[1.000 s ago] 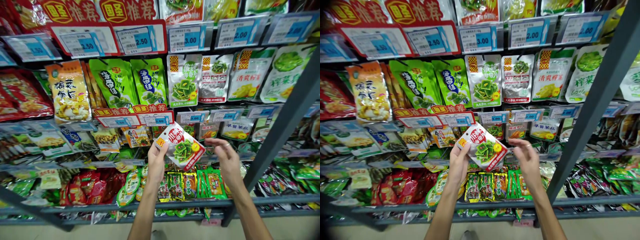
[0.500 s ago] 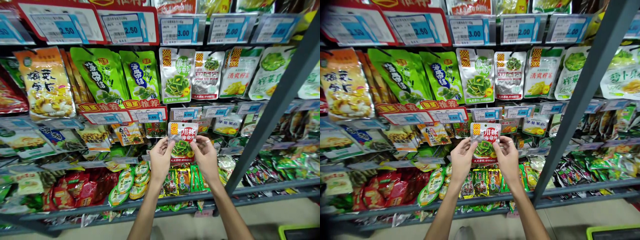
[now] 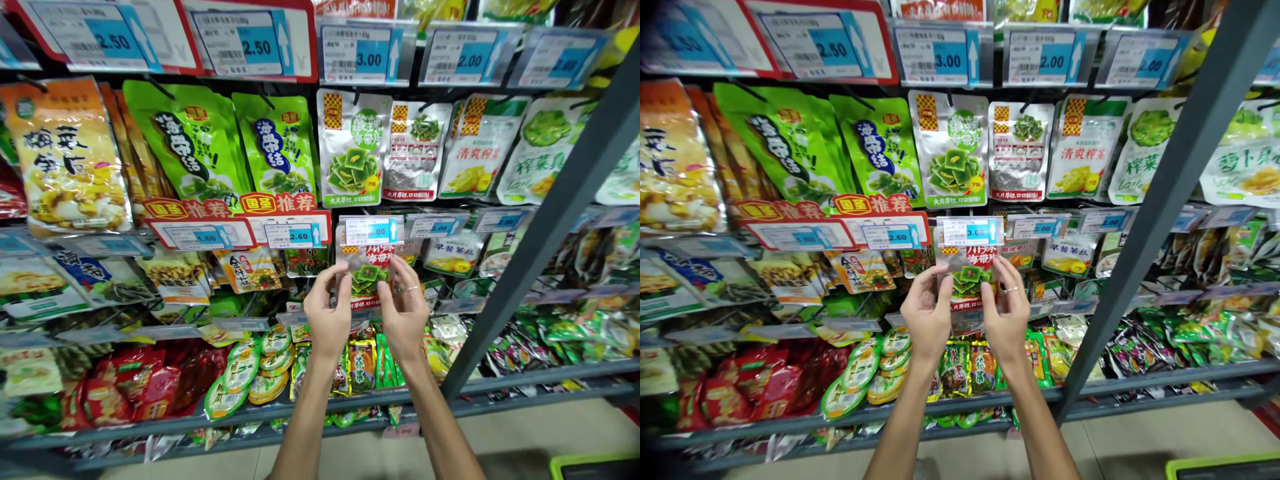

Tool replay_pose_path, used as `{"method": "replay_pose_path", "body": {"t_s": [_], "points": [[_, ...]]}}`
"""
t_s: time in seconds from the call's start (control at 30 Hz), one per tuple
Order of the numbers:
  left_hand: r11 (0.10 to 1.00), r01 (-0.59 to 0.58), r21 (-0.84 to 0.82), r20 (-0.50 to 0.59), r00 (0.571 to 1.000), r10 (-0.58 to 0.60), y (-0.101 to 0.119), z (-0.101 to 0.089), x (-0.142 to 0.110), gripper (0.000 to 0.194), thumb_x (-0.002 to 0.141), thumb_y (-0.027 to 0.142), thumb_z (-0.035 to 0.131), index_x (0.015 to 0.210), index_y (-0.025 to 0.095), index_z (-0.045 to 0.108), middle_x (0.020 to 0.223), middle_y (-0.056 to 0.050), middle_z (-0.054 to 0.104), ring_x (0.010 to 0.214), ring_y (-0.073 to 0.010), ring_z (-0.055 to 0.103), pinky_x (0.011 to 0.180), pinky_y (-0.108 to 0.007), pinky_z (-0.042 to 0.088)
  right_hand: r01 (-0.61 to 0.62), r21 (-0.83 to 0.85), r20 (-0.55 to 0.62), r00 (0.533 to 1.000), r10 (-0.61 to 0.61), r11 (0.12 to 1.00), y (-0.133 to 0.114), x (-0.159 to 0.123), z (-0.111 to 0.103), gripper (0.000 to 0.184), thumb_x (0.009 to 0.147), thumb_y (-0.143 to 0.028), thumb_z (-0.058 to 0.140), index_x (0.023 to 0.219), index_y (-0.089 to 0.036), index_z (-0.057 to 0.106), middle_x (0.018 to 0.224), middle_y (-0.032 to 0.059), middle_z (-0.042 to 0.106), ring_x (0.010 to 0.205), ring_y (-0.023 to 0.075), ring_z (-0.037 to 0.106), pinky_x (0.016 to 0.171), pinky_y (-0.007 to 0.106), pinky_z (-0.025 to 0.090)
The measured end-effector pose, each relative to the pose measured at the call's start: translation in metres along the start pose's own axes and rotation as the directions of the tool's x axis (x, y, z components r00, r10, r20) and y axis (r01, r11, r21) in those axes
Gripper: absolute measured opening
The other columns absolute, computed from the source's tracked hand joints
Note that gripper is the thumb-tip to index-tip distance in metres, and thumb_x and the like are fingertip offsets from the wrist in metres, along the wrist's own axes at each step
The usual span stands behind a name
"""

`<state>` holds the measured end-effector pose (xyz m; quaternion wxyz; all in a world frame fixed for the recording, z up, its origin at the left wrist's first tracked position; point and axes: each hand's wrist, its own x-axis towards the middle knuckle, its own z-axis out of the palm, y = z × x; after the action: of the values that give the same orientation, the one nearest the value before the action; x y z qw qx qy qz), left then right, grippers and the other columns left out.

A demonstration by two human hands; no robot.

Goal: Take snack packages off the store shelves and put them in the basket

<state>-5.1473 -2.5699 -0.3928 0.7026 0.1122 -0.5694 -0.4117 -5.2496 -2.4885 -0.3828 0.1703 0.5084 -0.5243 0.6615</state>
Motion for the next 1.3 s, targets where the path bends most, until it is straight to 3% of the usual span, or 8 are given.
{"method": "replay_pose_path", "body": {"t_s": [0.2,0.4,0.53,0.73,0.9,1.1,1.2,1.3], "points": [[0.983,-0.153,0.097,0.124,0.982,0.141,-0.004,0.003,0.003,0.034,0.107,0.023,0.061,0.139,0.028,0.071,0.134,-0.009,0.071,0.129,-0.0223,0.067,0.117,-0.043,0.054,0.045,-0.082,0.049,0.998,-0.041,0.996,0.006,0.001,-0.009,0.051,0.108,-0.025,0.060,0.157,-0.038,0.058,0.157,0.0049,0.055,0.148,0.0280,0.054,0.125,0.052,0.051],[0.973,-0.167,0.162,0.192,0.972,0.134,-0.026,0.006,-0.001,0.042,0.112,0.043,0.051,0.150,0.028,0.060,0.145,-0.010,0.064,0.141,-0.0252,0.060,0.125,-0.046,0.047,0.074,-0.221,0.137,0.990,-0.044,0.972,0.025,-0.001,-0.008,0.055,0.112,-0.034,0.047,0.167,-0.034,0.046,0.162,0.0067,0.047,0.157,0.0312,0.043,0.130,0.058,0.042],[0.965,-0.153,0.213,0.228,0.968,0.103,-0.023,0.004,-0.001,0.047,0.113,0.048,0.046,0.154,0.028,0.056,0.149,-0.011,0.061,0.143,-0.0268,0.058,0.126,-0.047,0.046,0.091,-0.240,0.191,0.981,-0.045,0.967,0.032,0.000,-0.006,0.058,0.113,-0.037,0.042,0.171,-0.031,0.037,0.166,0.0088,0.043,0.157,0.0304,0.041,0.129,0.058,0.044],[0.919,-0.093,0.383,0.290,0.957,-0.024,-0.025,0.001,-0.003,0.046,0.108,0.040,0.058,0.152,0.029,0.060,0.145,-0.014,0.056,0.139,-0.0307,0.056,0.128,-0.053,0.042,0.141,-0.344,0.344,0.939,-0.016,0.928,0.035,0.007,-0.009,0.064,0.112,-0.046,0.051,0.172,-0.036,0.032,0.176,0.0051,0.031,0.164,0.0320,0.029,0.134,0.063,0.030],[0.906,-0.120,0.407,0.313,0.950,-0.015,-0.034,-0.004,-0.001,0.052,0.104,0.041,0.065,0.153,0.025,0.060,0.149,-0.016,0.050,0.139,-0.0324,0.054,0.129,-0.056,0.040,0.188,-0.346,0.374,0.926,-0.048,0.919,0.032,0.011,-0.005,0.057,0.114,-0.045,0.044,0.170,-0.035,0.035,0.181,0.0019,0.018,0.167,0.0313,0.022,0.135,0.062,0.026],[0.889,-0.288,0.357,0.439,0.891,0.112,-0.024,-0.006,0.012,0.048,0.108,0.045,0.054,0.152,0.028,0.060,0.168,-0.011,0.045,0.163,-0.0353,0.031,0.136,-0.061,0.024,0.191,-0.329,0.388,0.920,-0.052,0.925,0.032,0.008,-0.001,0.049,0.115,-0.037,0.039,0.163,-0.033,0.047,0.175,0.0024,0.035,0.164,0.0287,0.030,0.136,0.062,0.027],[0.885,-0.302,0.355,0.462,0.879,0.115,-0.029,-0.005,0.016,0.053,0.105,0.052,0.057,0.152,0.026,0.060,0.170,-0.010,0.046,0.167,-0.0352,0.024,0.138,-0.061,0.016,0.174,-0.307,0.321,0.944,-0.070,0.936,0.015,0.007,-0.005,0.045,0.115,-0.031,0.037,0.155,-0.030,0.057,0.170,0.0036,0.043,0.160,0.0288,0.039,0.134,0.061,0.033],[0.895,-0.271,0.353,0.441,0.892,0.096,-0.037,-0.004,0.019,0.061,0.101,0.059,0.064,0.151,0.024,0.061,0.168,-0.011,0.049,0.165,-0.0360,0.026,0.138,-0.061,0.017,0.221,-0.300,0.278,0.951,-0.137,0.928,-0.010,0.011,-0.027,0.038,0.115,-0.029,0.041,0.142,-0.027,0.067,0.160,0.0055,0.054,0.150,0.0288,0.052,0.129,0.058,0.042]]}}
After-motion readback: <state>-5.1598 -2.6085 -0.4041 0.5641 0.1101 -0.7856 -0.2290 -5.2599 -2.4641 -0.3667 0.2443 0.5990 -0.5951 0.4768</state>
